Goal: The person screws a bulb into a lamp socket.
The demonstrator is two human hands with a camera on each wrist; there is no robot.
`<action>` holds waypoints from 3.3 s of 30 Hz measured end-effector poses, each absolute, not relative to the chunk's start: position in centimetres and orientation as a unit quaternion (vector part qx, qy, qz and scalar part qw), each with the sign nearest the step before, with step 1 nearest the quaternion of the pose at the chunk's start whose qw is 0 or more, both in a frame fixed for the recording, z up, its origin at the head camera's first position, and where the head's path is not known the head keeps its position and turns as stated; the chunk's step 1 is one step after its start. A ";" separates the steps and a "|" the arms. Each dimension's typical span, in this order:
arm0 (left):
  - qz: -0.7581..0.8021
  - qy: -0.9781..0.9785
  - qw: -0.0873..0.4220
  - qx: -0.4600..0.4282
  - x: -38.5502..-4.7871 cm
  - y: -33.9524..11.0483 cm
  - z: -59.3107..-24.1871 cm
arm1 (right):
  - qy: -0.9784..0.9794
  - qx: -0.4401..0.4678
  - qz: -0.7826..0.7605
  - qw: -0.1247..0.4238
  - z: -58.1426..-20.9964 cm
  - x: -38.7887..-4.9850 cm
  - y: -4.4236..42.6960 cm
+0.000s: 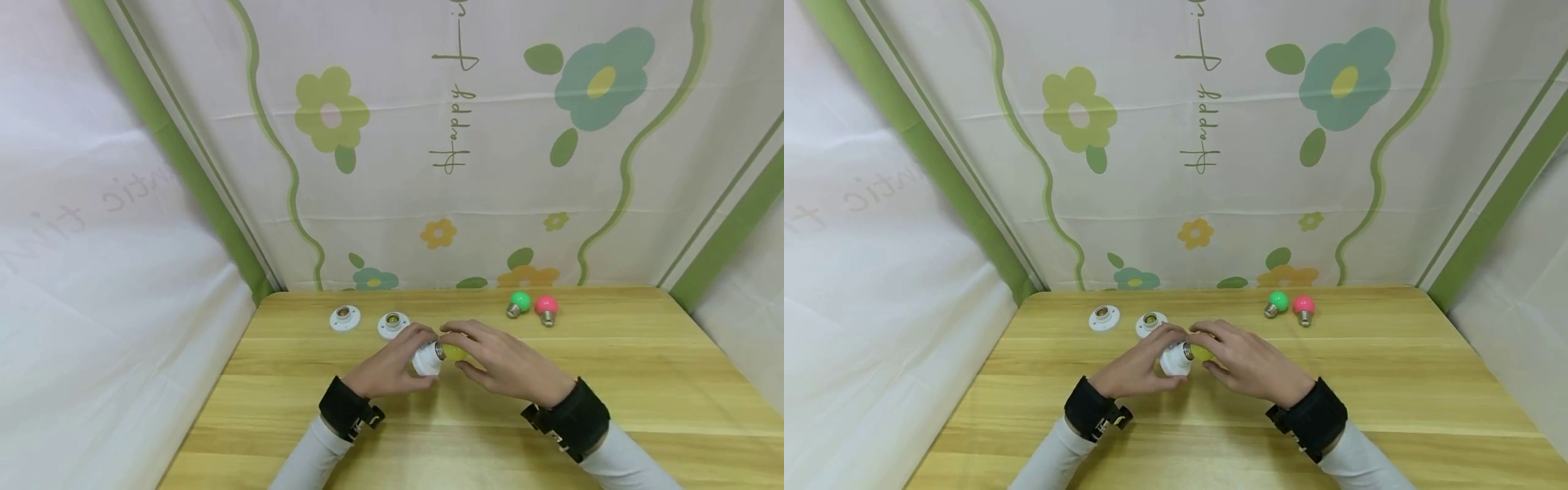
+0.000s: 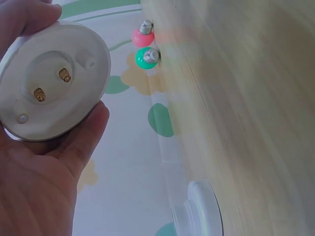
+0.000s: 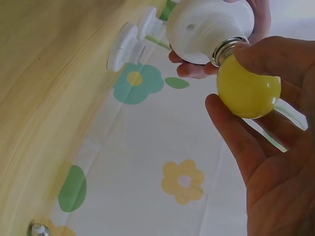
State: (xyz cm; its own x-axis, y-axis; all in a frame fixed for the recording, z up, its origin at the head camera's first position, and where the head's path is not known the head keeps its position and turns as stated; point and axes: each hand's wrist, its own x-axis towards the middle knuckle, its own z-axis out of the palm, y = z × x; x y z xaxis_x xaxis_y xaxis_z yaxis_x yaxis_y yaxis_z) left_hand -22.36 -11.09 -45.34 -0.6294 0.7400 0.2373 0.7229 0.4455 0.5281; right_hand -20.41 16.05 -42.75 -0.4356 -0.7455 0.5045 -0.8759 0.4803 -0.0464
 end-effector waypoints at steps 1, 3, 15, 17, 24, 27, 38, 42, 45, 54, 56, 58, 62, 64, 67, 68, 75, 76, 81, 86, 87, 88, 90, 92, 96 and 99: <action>0.303 0.851 0.014 0.430 -22.4 -11.1 -45.3 | -0.832 0.487 0.154 0.215 -42.8 -20.4 16.0; 0.302 0.852 0.015 0.428 -22.3 -11.1 -45.3 | -0.830 0.489 0.155 0.217 -42.9 -20.4 16.1; 0.317 0.847 0.035 0.426 -22.4 -11.0 -45.5 | -0.831 0.489 0.161 0.211 -43.2 -20.5 16.0; 0.319 0.846 0.034 0.426 -22.3 -11.0 -45.5 | -0.833 0.486 0.163 0.209 -43.2 -20.5 16.0; 0.326 0.841 0.028 0.431 -22.4 -10.8 -45.8 | -0.846 0.465 0.165 0.200 -43.3 -20.4 16.0; 0.329 0.839 0.024 0.433 -22.4 -10.8 -45.8 | -0.853 0.455 0.168 0.193 -43.3 -20.3 16.0; 0.327 0.840 0.020 0.433 -22.2 -10.5 -45.6 | -0.867 0.433 0.165 0.184 -43.3 -20.1 15.9; 0.326 0.839 0.018 0.435 -22.1 -10.5 -45.6 | -0.866 0.434 0.167 0.184 -43.4 -20.1 15.8; 0.325 0.838 0.015 0.438 -22.1 -10.6 -45.6 | -0.862 0.437 0.174 0.187 -43.4 -20.2 15.8; 0.326 0.837 0.015 0.439 -22.1 -10.8 -45.5 | -0.835 0.476 0.193 0.197 -43.5 -20.5 15.7; 0.327 0.838 0.017 0.437 -22.1 -10.8 -45.5 | -0.833 0.479 0.193 0.198 -43.5 -20.5 15.7; 0.328 0.838 0.018 0.436 -22.1 -10.8 -45.5 | -0.833 0.479 0.191 0.199 -43.5 -20.5 15.7; 0.325 0.837 0.013 0.440 -22.1 -10.7 -45.4 | -0.837 0.475 0.186 0.199 -43.4 -20.4 15.8; 0.324 0.837 0.012 0.442 -22.1 -10.7 -45.4 | -0.838 0.474 0.185 0.199 -43.4 -20.3 15.8; 0.324 0.837 0.014 0.440 -22.1 -10.7 -45.5 | -0.839 0.473 0.184 0.198 -43.4 -20.3 15.8; 0.324 0.838 0.016 0.438 -22.2 -10.7 -45.5 | -0.839 0.473 0.184 0.198 -43.4 -20.3 15.8; 0.319 0.843 0.022 0.433 -22.0 -10.6 -45.5 | -0.841 0.468 0.191 0.192 -43.4 -20.3 15.8; 0.317 0.843 0.020 0.434 -22.0 -10.5 -45.4 | -0.843 0.466 0.190 0.192 -43.4 -20.3 15.8; 0.314 0.842 0.016 0.439 -21.9 -10.4 -45.5 | -0.851 0.454 0.183 0.189 -43.4 -20.1 15.9; 0.309 0.843 0.011 0.440 -22.0 -10.3 -45.8 | -0.854 0.448 0.182 0.192 -43.5 -20.1 15.9; 0.308 0.843 0.009 0.440 -22.0 -10.3 -45.8 | -0.854 0.448 0.181 0.193 -43.5 -20.1 15.9; 0.307 0.843 0.008 0.440 -22.0 -10.3 -45.8 | -0.853 0.448 0.182 0.194 -43.5 -20.1 15.9; 0.309 0.843 0.007 0.441 -21.9 -10.3 -45.8 | -0.853 0.448 0.182 0.196 -43.6 -20.1 15.9; 0.311 0.842 0.006 0.441 -21.9 -10.4 -45.8 | -0.854 0.447 0.183 0.197 -43.6 -20.0 15.8; 0.314 0.840 0.006 0.442 -21.9 -10.4 -45.8 | -0.848 0.454 0.191 0.198 -43.7 -20.1 15.7; 0.317 0.838 0.006 0.445 -21.9 -10.5 -45.8 | -0.837 0.469 0.197 0.204 -43.7 -20.2 15.6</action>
